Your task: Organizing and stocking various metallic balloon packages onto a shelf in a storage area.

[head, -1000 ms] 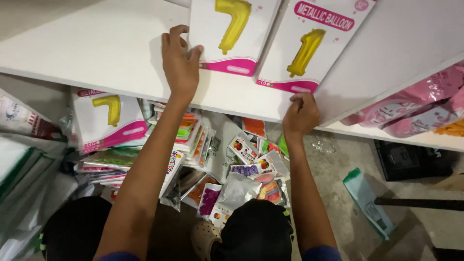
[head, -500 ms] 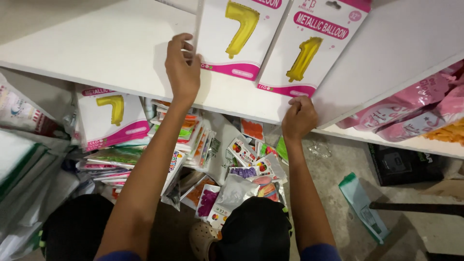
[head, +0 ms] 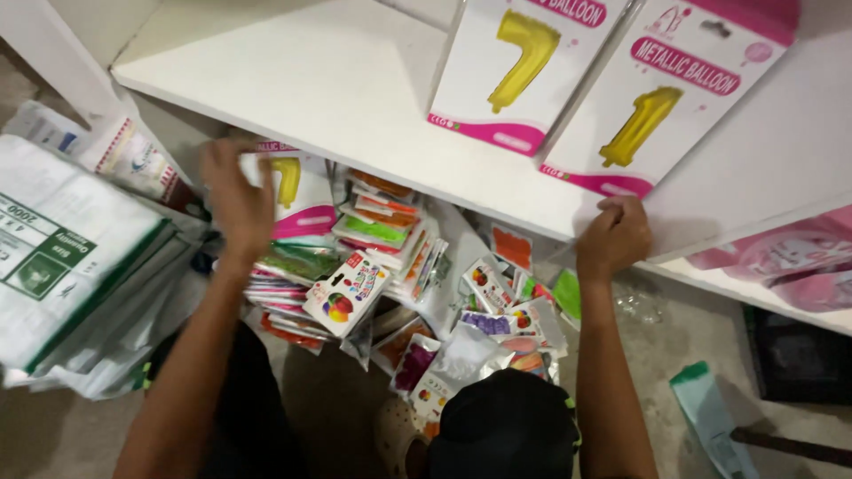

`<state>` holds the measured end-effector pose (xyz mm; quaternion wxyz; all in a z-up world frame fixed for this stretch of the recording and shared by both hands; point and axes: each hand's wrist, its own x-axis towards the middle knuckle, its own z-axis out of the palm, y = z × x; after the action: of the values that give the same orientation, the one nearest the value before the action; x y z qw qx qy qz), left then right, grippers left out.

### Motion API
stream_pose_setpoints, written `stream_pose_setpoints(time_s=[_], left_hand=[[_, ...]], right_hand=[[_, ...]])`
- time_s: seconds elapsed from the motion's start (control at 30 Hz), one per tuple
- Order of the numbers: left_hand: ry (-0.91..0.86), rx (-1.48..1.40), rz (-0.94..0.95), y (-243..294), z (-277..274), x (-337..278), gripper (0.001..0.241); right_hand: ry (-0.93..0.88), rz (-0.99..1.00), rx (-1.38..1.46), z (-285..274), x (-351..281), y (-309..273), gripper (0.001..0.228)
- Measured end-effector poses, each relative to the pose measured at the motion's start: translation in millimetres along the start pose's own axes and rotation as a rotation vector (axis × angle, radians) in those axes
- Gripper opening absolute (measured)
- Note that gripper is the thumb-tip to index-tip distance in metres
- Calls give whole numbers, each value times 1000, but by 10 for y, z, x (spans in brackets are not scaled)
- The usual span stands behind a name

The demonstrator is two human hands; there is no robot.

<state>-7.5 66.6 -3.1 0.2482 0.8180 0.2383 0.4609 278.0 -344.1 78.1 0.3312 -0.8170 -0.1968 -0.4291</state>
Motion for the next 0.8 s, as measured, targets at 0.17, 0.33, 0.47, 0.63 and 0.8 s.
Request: stream_pose_setpoints(time_s=[0.17, 0.33, 0.47, 0.63, 0.8], left_hand=[[-162, 268, -394, -1197, 165, -393, 81], [-277, 365, -616, -1082, 153, -606, 111], [-323, 427, -639, -1123, 66, -608, 101], [-209, 349, -630, -1178, -15, -623, 91], [-99, 354, -532, -1272, -54, -650, 86]], right_hand=[[2, -33, 18, -31, 15, -45, 17], [-9, 7, -26, 3, 10, -2, 17], [2, -23, 36, -36, 19, -80, 18], [-14, -26, 5, -30, 26, -28, 17], [1, -7, 11, -3, 9, 1, 16]])
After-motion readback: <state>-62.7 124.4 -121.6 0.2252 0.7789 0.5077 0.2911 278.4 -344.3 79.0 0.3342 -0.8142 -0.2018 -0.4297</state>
